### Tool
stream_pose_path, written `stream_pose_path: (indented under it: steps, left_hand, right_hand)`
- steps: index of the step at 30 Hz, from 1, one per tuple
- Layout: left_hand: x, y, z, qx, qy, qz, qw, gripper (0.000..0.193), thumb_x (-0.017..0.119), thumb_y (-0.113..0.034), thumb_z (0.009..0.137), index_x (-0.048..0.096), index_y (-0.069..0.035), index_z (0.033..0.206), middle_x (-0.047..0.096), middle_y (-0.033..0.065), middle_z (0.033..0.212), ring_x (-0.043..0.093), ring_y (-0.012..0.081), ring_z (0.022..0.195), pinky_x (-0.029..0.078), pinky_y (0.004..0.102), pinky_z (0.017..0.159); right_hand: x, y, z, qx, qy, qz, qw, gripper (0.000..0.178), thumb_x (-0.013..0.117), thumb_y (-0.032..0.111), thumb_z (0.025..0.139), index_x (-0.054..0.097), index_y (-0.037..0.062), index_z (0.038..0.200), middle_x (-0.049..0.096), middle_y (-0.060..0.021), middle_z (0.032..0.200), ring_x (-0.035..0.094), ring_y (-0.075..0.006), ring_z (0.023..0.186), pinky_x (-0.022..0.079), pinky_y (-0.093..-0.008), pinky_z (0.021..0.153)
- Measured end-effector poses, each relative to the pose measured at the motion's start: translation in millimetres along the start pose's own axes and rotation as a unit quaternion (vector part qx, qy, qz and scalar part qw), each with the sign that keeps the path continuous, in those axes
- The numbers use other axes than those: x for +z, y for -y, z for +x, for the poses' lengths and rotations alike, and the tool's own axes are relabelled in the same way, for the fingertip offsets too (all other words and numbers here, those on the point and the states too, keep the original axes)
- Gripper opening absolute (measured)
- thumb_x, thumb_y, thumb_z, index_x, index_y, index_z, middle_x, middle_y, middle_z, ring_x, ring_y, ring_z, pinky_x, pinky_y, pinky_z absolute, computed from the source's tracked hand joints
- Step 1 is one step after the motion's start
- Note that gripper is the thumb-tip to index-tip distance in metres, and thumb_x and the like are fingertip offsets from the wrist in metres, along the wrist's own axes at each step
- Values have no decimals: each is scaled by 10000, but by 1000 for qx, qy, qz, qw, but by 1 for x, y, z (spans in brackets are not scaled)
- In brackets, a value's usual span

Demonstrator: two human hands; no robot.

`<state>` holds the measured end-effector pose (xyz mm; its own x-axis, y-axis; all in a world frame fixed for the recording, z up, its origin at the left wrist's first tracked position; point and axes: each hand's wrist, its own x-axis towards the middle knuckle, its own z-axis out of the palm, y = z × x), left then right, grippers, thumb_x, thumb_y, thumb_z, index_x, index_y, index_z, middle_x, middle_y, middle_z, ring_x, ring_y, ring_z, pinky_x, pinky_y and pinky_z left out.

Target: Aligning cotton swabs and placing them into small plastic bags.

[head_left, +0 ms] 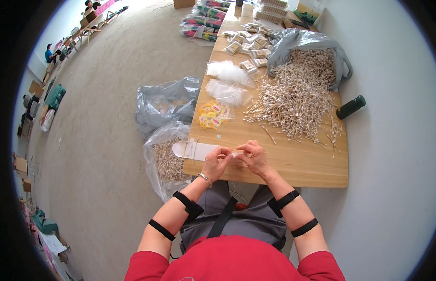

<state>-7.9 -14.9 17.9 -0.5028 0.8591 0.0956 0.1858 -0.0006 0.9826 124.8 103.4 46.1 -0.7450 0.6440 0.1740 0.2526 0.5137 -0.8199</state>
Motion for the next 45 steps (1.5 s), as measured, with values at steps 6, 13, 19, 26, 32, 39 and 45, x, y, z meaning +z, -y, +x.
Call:
stream_pose_path:
  steps: [6,13,19,26,32,39,45]
  left_hand:
    - [-1,-6,0,-18,31,-10,999,86,671,-87,834,667,-5,858,694,87,879,640,116,781,517,254,708]
    - [-4,-6,1,44,30,61,997,72,661,-74,835,663,-4,848,700,96,889,653,139,768,516,255,701]
    - [-7,-7,-5,0,59,2,998,70,653,-71,843,652,-1,847,695,84,881,621,106,780,499,252,707]
    - [-28,-3,-7,-87,133,57,986,98,608,-83,891,654,3,901,680,53,897,588,74,795,488,237,721]
    - [-23,24,-12,-176,51,-196,963,191,525,-151,949,626,-4,1016,653,24,883,605,103,787,491,235,722]
    - [-32,44,-6,-225,-14,-183,957,160,547,-110,931,601,3,1030,657,52,905,606,89,787,502,220,700]
    - [-30,48,-1,-203,-1,-100,974,132,613,-93,882,618,6,968,639,23,735,595,75,653,493,215,588]
  right_hand:
    - [-6,-2,-2,50,45,45,997,137,771,170,711,690,73,762,567,-67,699,562,-212,724,457,-336,593]
    - [-11,4,-6,-22,61,-60,996,90,722,149,751,689,74,788,573,-85,754,564,-245,745,472,-348,659]
    - [-13,14,-6,-77,82,-54,992,69,662,140,786,701,97,824,566,-95,771,563,-279,786,471,-361,707]
    - [-17,21,2,53,198,11,979,99,667,146,791,693,66,843,607,-83,747,584,-186,696,461,-313,631]
    - [-15,9,20,182,288,71,938,133,647,168,808,676,51,862,638,-46,692,582,-104,624,461,-273,554]
    - [-72,-4,132,192,-231,340,891,105,545,70,905,619,31,969,560,-1,675,507,-59,559,449,-219,482]
    - [-23,-73,147,131,-148,-64,978,310,620,129,842,567,14,1125,609,-59,832,566,-178,751,459,-322,720]
